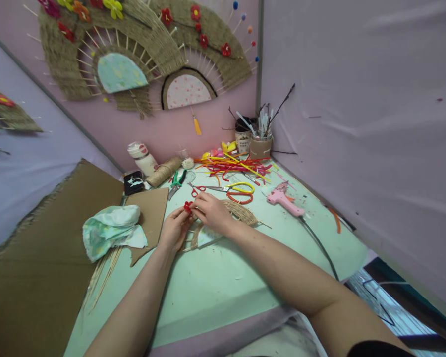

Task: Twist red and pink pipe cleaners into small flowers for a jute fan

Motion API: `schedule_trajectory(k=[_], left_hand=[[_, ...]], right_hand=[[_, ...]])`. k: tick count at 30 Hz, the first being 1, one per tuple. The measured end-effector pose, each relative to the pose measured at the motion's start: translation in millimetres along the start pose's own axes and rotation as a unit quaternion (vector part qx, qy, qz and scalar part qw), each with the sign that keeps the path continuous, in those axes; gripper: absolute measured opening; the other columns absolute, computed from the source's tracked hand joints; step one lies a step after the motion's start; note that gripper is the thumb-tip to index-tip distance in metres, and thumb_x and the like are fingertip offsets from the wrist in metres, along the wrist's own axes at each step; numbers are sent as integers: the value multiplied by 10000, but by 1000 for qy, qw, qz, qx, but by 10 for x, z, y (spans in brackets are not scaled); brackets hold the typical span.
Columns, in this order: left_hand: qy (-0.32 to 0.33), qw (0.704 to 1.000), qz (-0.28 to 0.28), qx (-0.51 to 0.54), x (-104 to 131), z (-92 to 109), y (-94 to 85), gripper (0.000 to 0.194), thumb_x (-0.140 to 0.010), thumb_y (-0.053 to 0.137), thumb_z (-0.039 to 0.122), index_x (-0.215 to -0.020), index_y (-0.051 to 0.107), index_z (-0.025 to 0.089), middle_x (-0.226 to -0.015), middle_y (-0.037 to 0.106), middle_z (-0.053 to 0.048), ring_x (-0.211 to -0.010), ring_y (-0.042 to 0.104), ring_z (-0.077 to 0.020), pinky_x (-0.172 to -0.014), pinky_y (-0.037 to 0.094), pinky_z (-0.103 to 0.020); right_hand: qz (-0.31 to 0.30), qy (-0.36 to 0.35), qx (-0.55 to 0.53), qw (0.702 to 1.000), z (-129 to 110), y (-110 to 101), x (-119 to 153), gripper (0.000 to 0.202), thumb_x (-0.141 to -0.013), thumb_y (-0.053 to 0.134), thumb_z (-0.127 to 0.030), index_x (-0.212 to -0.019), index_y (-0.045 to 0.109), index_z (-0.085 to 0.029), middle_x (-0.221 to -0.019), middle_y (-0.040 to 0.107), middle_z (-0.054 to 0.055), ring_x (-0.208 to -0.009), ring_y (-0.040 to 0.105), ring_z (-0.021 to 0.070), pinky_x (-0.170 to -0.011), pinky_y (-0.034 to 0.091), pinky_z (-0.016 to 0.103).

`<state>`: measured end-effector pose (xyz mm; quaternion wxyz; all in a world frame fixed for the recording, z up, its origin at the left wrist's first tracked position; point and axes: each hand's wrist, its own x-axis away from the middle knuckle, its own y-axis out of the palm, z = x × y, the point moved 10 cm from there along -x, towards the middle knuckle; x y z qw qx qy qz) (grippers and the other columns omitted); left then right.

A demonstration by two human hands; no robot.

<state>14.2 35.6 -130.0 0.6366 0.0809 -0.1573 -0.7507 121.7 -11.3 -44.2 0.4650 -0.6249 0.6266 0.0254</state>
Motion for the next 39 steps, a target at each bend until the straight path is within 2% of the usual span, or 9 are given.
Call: schedule_trajectory(k=[4, 8, 15, 21, 29, 39], left_hand=[[10, 1000, -1, 22, -21, 43, -33, 228, -585, 769, 287, -752, 680, 160, -737, 644, -6, -655, 554, -88, -627, 443, -218], [21, 1000, 14, -10, -37, 70, -87, 243, -597, 761, 310, -768, 667, 165, -735, 629, 6, -642, 538, -83, -589, 425, -205], [19, 1000, 14, -10, -33, 79, -89, 269, -582, 764, 322, -773, 658, 166, -766, 629, 9, -661, 555, -87, -627, 438, -226], [2, 1000, -9, 23, -9, 46, -17, 236, -587, 771, 276, -759, 661, 157, -772, 637, 2, -690, 566, -90, -642, 440, -216], [-7, 1000, -12, 17, 33, 21, 53, 223, -571, 779, 263, -731, 685, 141, -731, 651, -7, -662, 556, -89, -655, 428, -216], [25, 999, 0, -32, 19, 56, 24, 180, -585, 751, 257, -715, 699, 143, -695, 637, -1, -627, 519, -85, -610, 399, -210]], right_hand=[[37, -14, -19, 999, -82, -112, 5, 175, -865, 490, -202, -993, 608, -202, -942, 544, 70, -921, 535, 184, -814, 443, 316], [75, 15, -43, 996, -34, -217, 10, 192, -870, 468, -192, -1017, 591, -189, -962, 544, 70, -926, 543, 173, -826, 440, 306], [61, 50, -42, 996, 113, -115, 25, 134, -854, 489, -179, -942, 589, -186, -909, 552, 46, -838, 539, 154, -779, 435, 281], [30, -1, -40, 999, 18, -20, 23, 155, -847, 518, -162, -970, 606, -196, -955, 529, 57, -862, 533, 157, -740, 447, 273], [59, -49, 0, 997, -16, -57, 39, 137, -876, 512, -217, -885, 646, -187, -841, 517, 42, -789, 512, 145, -680, 441, 257], [47, -62, 42, 996, -79, -60, 38, 175, -900, 469, -231, -892, 636, -182, -856, 541, 45, -791, 519, 140, -671, 431, 241]])
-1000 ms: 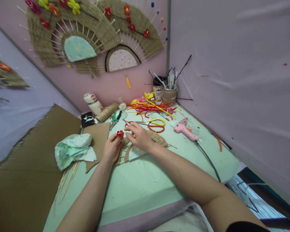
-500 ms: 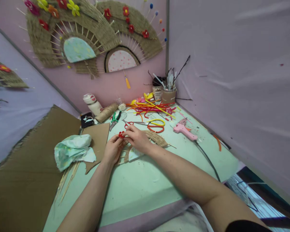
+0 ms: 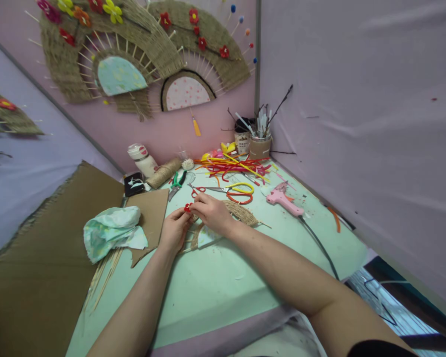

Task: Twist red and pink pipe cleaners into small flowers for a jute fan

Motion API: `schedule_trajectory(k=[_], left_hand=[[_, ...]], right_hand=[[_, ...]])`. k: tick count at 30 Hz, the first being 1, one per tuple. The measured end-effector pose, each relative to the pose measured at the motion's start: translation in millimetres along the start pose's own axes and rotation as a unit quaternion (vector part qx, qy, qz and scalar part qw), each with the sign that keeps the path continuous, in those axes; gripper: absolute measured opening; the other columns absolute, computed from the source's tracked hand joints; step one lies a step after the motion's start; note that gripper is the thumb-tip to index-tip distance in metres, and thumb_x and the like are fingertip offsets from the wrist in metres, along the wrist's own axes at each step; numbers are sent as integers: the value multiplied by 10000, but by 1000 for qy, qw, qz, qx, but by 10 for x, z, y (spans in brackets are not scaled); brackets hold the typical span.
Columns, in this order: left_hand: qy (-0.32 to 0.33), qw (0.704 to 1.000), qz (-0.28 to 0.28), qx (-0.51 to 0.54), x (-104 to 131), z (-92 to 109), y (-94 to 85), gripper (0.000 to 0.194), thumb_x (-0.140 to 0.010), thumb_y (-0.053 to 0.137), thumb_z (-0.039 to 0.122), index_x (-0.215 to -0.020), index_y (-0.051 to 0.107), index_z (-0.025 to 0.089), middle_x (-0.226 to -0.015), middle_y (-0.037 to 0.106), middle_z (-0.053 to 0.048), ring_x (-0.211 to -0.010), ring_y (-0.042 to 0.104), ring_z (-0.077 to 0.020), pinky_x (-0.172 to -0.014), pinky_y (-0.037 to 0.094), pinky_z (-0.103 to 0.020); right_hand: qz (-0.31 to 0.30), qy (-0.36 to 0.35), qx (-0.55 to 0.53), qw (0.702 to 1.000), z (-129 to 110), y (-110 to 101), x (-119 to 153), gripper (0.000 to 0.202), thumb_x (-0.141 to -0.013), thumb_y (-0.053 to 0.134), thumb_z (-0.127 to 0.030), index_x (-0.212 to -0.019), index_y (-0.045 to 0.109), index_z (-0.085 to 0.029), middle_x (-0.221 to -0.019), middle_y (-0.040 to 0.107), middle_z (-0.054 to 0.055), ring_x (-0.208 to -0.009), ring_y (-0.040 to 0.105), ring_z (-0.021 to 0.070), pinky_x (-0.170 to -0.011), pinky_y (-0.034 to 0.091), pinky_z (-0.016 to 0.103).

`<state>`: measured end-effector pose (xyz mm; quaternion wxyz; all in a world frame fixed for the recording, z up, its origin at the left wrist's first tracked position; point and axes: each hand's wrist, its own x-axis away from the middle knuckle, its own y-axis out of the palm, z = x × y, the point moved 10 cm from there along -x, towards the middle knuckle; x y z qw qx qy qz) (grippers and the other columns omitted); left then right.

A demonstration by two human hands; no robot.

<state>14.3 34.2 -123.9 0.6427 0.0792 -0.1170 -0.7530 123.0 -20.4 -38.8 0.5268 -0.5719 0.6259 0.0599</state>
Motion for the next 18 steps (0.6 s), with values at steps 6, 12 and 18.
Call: schedule_trajectory(k=[6, 12, 18], left_hand=[[43, 997, -12, -57, -19, 33, -10, 153, -622, 717, 259, -736, 706, 158, -755, 631, -8, -670, 525, -104, -628, 410, -222], [64, 993, 20, -97, -48, 67, -99, 187, -630, 710, 295, -754, 709, 155, -725, 631, -10, -614, 507, -102, -580, 398, -220], [79, 995, 48, -42, -75, 114, -186, 161, -615, 729, 271, -726, 691, 160, -696, 603, 13, -606, 496, -84, -573, 382, -196]], right_hand=[[-26, 17, 20, 999, 16, 42, -5, 181, -907, 446, -226, -885, 618, -175, -856, 531, 39, -781, 514, 136, -653, 417, 234], [-11, 43, -8, 999, 81, 24, 2, 159, -902, 458, -233, -924, 610, -191, -891, 538, 48, -826, 530, 155, -706, 440, 263], [11, 80, -44, 996, 186, -8, 22, 165, -889, 484, -223, -1011, 589, -189, -962, 539, 72, -886, 544, 175, -761, 448, 294]])
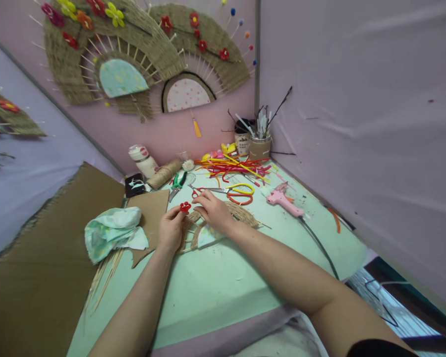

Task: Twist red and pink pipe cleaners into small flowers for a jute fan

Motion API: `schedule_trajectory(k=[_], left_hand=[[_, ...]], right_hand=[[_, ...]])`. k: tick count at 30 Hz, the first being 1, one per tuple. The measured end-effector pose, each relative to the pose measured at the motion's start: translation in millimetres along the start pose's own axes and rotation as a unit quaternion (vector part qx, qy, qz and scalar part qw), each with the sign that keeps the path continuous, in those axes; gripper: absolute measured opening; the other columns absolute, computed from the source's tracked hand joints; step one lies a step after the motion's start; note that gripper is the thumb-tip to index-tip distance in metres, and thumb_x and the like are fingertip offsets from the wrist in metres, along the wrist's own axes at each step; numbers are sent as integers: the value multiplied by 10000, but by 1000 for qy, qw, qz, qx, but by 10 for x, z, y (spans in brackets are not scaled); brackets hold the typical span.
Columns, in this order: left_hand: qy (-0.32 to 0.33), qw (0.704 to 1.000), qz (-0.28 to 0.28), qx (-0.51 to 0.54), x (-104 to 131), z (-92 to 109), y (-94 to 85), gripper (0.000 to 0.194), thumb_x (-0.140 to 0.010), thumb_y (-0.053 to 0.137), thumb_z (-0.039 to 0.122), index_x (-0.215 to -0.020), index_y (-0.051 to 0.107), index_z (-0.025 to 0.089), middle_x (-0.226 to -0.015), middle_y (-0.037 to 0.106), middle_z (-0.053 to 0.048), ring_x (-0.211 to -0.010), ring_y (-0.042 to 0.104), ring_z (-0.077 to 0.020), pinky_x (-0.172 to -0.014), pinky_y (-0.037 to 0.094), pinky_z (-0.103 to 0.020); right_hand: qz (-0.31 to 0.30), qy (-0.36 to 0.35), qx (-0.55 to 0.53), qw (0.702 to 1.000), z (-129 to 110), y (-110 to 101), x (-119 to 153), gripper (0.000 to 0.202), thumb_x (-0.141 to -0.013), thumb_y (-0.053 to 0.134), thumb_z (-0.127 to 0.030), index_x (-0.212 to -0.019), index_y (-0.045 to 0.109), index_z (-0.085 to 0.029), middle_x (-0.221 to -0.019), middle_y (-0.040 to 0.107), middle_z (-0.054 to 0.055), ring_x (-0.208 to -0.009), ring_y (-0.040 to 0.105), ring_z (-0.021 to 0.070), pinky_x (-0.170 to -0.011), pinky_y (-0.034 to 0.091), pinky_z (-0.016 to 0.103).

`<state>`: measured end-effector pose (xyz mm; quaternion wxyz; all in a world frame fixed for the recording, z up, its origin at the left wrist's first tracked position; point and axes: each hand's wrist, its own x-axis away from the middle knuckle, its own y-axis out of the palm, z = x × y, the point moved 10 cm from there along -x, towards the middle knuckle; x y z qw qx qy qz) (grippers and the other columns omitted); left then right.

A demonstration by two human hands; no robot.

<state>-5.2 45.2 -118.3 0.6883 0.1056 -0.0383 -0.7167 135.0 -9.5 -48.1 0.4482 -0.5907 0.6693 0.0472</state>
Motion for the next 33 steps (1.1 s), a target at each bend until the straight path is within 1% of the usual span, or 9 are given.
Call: schedule_trajectory(k=[4, 7, 13, 18, 20, 24, 26, 28, 33], left_hand=[[8, 1000, -6, -7, -3, 23, 9, 189, -628, 727, 279, -776, 690, 167, -776, 632, -7, -698, 541, -110, -647, 417, -216], [35, 998, -24, -48, 13, 92, 45, 154, -669, 686, 265, -792, 683, 172, -801, 637, -15, -746, 559, -132, -707, 436, -247], [142, 959, -75, -235, 87, 308, 185, 124, -724, 579, 177, -748, 699, 193, -796, 652, -32, -792, 574, -163, -760, 429, -275], [138, 950, -97, -264, 93, 283, 225, 159, -720, 566, 154, -742, 712, 215, -789, 656, -31, -780, 573, -167, -739, 430, -278], [134, 948, -106, -267, 89, 265, 236, 158, -716, 572, 156, -732, 715, 223, -776, 654, -28, -767, 571, -166, -723, 430, -275], [150, 939, -121, -283, 90, 275, 256, 156, -716, 581, 153, -736, 718, 225, -759, 648, -30, -739, 572, -162, -700, 429, -275], [159, 934, -126, -293, 95, 286, 266, 165, -722, 577, 145, -745, 719, 226, -759, 647, -31, -735, 572, -161, -695, 428, -275], [163, 931, -130, -300, 100, 289, 273, 179, -727, 567, 136, -753, 719, 226, -762, 645, -30, -737, 572, -158, -694, 428, -272], [168, 926, -137, -308, 109, 275, 289, 199, -725, 554, 119, -759, 719, 224, -773, 649, -31, -744, 576, -157, -707, 431, -274]], right_hand=[[13, 19, -29, 999, 28, -11, -4, 129, -879, 505, -232, -956, 600, -190, -913, 559, 59, -885, 542, 172, -784, 436, 295], [19, 61, -67, 996, 102, -10, -11, 137, -886, 491, -253, -929, 602, -185, -880, 595, 44, -853, 552, 158, -777, 428, 280], [-36, 148, -136, 979, 256, 114, -20, 166, -851, 510, -270, -822, 631, -161, -814, 630, 27, -788, 563, 141, -707, 434, 246], [-77, 171, -186, 965, 294, 205, -15, 130, -803, 543, -230, -783, 646, -152, -792, 632, 25, -739, 562, 129, -668, 446, 234], [-89, 196, -215, 953, 342, 253, 10, 128, -789, 551, -237, -760, 638, -148, -753, 625, 18, -696, 553, 122, -631, 451, 225], [-118, 276, -306, 904, 445, 391, 103, 172, -751, 588, -316, -742, 603, -146, -670, 575, -4, -624, 542, 122, -552, 472, 227], [-127, 294, -323, 891, 462, 429, 131, 205, -743, 594, -349, -748, 594, -143, -659, 560, -7, -610, 542, 125, -537, 476, 235], [-133, 286, -309, 897, 458, 431, 125, 213, -749, 586, -352, -743, 593, -139, -660, 559, -5, -607, 536, 123, -539, 463, 232], [-133, 221, -223, 940, 410, 363, 53, 162, -782, 545, -283, -719, 593, -141, -673, 575, -5, -634, 513, 113, -587, 418, 219]])
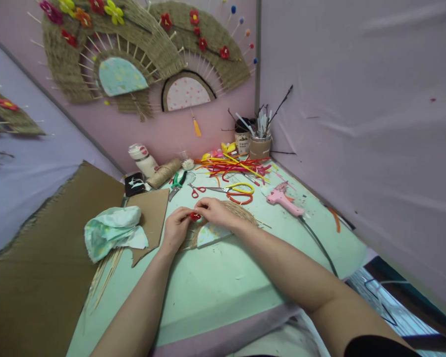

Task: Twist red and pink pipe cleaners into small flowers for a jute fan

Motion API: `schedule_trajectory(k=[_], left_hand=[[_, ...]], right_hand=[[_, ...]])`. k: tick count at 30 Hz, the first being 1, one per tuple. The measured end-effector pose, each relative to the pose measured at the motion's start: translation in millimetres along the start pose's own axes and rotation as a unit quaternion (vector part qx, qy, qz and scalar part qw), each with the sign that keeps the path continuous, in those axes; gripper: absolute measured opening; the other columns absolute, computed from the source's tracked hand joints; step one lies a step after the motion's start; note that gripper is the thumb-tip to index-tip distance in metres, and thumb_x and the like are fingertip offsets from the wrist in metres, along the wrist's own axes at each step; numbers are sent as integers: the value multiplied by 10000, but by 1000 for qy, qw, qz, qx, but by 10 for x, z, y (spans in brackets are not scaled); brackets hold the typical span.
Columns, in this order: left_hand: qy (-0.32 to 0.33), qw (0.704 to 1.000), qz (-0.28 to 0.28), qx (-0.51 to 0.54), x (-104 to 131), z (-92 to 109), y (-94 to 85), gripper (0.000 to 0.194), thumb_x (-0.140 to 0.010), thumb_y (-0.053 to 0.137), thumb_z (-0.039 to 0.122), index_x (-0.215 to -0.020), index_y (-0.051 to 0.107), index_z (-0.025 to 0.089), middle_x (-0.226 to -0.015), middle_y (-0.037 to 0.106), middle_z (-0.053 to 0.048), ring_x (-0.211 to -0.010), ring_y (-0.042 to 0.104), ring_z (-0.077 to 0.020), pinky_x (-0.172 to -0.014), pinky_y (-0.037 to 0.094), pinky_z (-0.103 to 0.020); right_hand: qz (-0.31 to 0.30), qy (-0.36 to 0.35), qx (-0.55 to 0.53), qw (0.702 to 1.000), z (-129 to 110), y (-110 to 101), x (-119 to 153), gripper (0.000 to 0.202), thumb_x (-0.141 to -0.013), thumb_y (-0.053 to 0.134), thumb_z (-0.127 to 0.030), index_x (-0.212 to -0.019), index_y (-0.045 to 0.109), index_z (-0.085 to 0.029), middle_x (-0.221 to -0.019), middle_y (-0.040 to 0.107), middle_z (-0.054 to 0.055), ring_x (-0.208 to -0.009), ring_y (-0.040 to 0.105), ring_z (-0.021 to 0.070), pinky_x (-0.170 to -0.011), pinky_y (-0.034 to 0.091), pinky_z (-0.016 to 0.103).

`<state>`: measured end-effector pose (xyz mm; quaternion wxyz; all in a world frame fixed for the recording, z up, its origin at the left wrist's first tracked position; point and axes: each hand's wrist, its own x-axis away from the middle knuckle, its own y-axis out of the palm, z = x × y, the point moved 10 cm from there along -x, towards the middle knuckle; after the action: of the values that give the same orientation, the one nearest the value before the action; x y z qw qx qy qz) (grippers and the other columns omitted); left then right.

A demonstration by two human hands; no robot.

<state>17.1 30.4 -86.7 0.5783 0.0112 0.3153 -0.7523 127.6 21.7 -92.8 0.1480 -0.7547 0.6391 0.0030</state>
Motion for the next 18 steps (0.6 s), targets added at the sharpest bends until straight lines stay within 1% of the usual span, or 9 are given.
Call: schedule_trajectory(k=[3, 5, 8, 11, 13, 15, 18], left_hand=[[2, 1000, -3, 7, 0, 4, 13, 196, -721, 556, 125, -746, 721, 229, -762, 649, -31, -739, 574, -159, -704, 431, -275], [-5, 1000, -4, 17, -3, 0, 12, 189, -713, 564, 130, -737, 722, 230, -757, 648, -30, -740, 570, -160, -702, 429, -272], [-28, 999, 9, 34, -10, -25, -24, 161, -701, 580, 145, -719, 719, 224, -758, 650, -30, -745, 568, -162, -709, 428, -272], [-57, 996, 27, 58, -11, -73, -71, 131, -698, 593, 173, -711, 716, 215, -767, 657, -31, -755, 568, -165, -721, 429, -275], [-72, 994, 37, 76, -6, -99, -88, 123, -696, 599, 189, -720, 718, 211, -783, 661, -31, -768, 570, -166, -726, 428, -272], [-79, 992, 41, 86, 0, -106, -87, 123, -695, 602, 196, -727, 720, 206, -792, 663, -32, -776, 571, -165, -728, 425, -269], [-79, 993, 34, 82, 4, -88, -61, 129, -701, 591, 186, -722, 718, 200, -778, 659, -32, -767, 571, -162, -724, 424, -267]], right_hand=[[1, -22, 46, 999, -50, -5, -1, 146, -789, 532, -247, -701, 587, -146, -664, 574, -7, -640, 506, 111, -600, 406, 216], [3, -22, 47, 999, -51, -3, -3, 143, -792, 526, -241, -704, 588, -147, -668, 577, -6, -641, 512, 111, -603, 410, 217], [16, -4, 18, 1000, -4, -22, -12, 154, -797, 517, -259, -736, 604, -147, -690, 591, 0, -645, 528, 114, -599, 427, 220], [29, 20, -13, 999, 62, -47, -17, 207, -808, 513, -327, -786, 624, -153, -682, 596, -1, -643, 540, 121, -588, 446, 227], [30, 36, -28, 999, 106, -52, -15, 235, -800, 526, -367, -785, 626, -155, -664, 589, -5, -628, 542, 122, -575, 455, 231], [27, 49, -45, 997, 143, -48, -10, 243, -783, 545, -382, -767, 622, -152, -664, 587, -4, -614, 543, 121, -561, 460, 232], [24, 51, -55, 997, 157, -42, -5, 230, -772, 555, -368, -744, 615, -148, -657, 580, -6, -607, 542, 116, -559, 462, 228]])
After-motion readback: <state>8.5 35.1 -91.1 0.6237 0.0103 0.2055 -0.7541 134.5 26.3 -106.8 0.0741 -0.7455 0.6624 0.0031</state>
